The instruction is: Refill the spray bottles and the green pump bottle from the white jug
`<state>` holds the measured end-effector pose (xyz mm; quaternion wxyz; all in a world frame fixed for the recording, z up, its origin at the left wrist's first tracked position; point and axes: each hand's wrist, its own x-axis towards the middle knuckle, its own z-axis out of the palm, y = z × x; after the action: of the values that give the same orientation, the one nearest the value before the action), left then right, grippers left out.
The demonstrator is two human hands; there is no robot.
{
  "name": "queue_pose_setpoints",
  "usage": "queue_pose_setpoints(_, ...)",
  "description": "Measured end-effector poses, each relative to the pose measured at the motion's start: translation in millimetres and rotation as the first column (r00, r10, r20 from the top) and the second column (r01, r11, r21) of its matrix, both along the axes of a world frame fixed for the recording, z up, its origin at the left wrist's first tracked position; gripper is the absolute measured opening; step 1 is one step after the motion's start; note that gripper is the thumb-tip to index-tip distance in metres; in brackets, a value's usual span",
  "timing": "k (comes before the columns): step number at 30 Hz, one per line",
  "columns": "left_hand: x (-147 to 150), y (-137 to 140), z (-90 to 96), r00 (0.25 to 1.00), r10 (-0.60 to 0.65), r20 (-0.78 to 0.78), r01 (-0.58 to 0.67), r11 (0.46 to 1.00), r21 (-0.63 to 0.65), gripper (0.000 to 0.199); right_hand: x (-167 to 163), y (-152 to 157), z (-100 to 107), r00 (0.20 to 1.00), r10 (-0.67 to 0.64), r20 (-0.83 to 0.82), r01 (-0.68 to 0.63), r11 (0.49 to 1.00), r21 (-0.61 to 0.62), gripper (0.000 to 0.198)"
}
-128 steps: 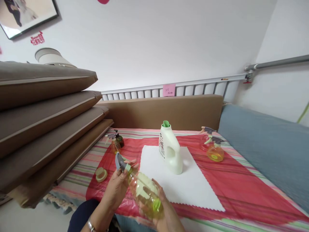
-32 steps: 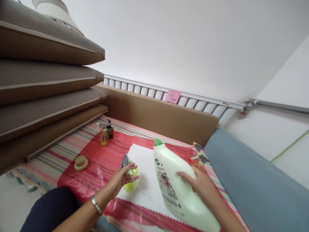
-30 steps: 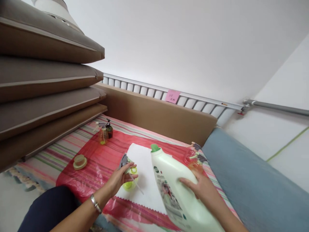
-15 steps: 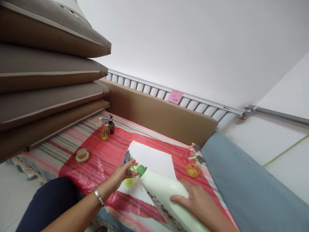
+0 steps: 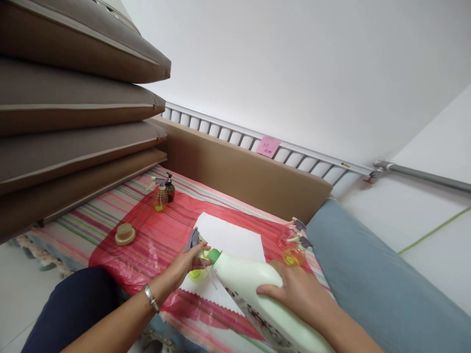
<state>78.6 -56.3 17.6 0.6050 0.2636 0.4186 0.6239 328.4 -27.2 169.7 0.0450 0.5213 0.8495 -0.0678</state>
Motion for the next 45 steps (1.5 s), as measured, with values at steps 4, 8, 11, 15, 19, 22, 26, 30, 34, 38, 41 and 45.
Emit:
queue_pose_setpoints(4,2,-2,3.9,1.0,0.001,-0.012,-0.001,1.0,-0.005,0.042,-2,3,5,1.0,0.014,-0.009,-0.014,1.0,-0.005,0.039)
queue_pose_setpoints(8,3,-3,5.9,1.0,-0.011,-0.023,0.011,1.0,-0.007,0.044,-5,4,11,0.999,0.043,-0.025,-0.043,0.999,0.002,0.036)
queue_pose_setpoints(11,3,-3,5.2,1.0,-0.008,-0.026,0.008,1.0,-0.003,0.045,-9,4,16,0.999,0.034,0.007,-0.034,0.999,-0.008,0.036)
queue_pose_setpoints(15,5,-2,3.4,1.0,-0.005,-0.024,0.005,1.0,-0.002,0.044,-11,3,20,0.998,0.061,0.033,-0.062,0.997,0.045,0.035)
queue_pose_setpoints(19,6,-1,3.3,1.0,-0.012,-0.028,0.012,1.0,-0.002,0.045,-12,2,23,0.994,0.085,0.065,-0.089,0.994,0.071,0.035)
queue_pose_setpoints(22,6,-1,3.6,0.999,-0.013,-0.031,0.013,1.0,-0.003,0.046,-15,1,26,0.993,0.086,0.082,-0.092,0.993,0.077,0.036)
queue_pose_setpoints(26,7,-2,2.3,0.999,-0.008,-0.034,0.008,1.0,0.011,0.045,-18,-1,30,0.992,0.072,0.106,-0.078,0.995,0.06,0.037)
queue_pose_setpoints(30,9,0,-1.3,0.999,-0.012,-0.043,0.013,1.0,0.017,0.047,-17,-1,31,0.989,0.066,0.132,-0.074,0.996,0.056,0.036)
queue_pose_setpoints(34,10,2,-4.8,0.999,-0.018,-0.05,0.018,1.0,0.002,0.05,-17,-1,33,0.986,0.078,0.148,-0.089,0.994,0.069,0.036)
queue_pose_setpoints(38,10,1,-4.5,0.998,-0.026,-0.049,0.026,1.0,0.003,0.05,-18,0,34,0.987,0.084,0.139,-0.094,0.994,0.061,0.035)
queue_pose_setpoints(41,10,0,-3.0,0.998,-0.029,-0.054,0.029,1.0,0.005,0.05,-19,0,35,0.987,0.076,0.141,-0.083,0.995,0.047,0.035)
queue_pose_setpoints(45,11,0,-3.2,0.997,-0.026,-0.068,0.027,1.0,0.011,0.049,-20,0,37,0.983,0.071,0.169,-0.082,0.995,0.06,0.038)
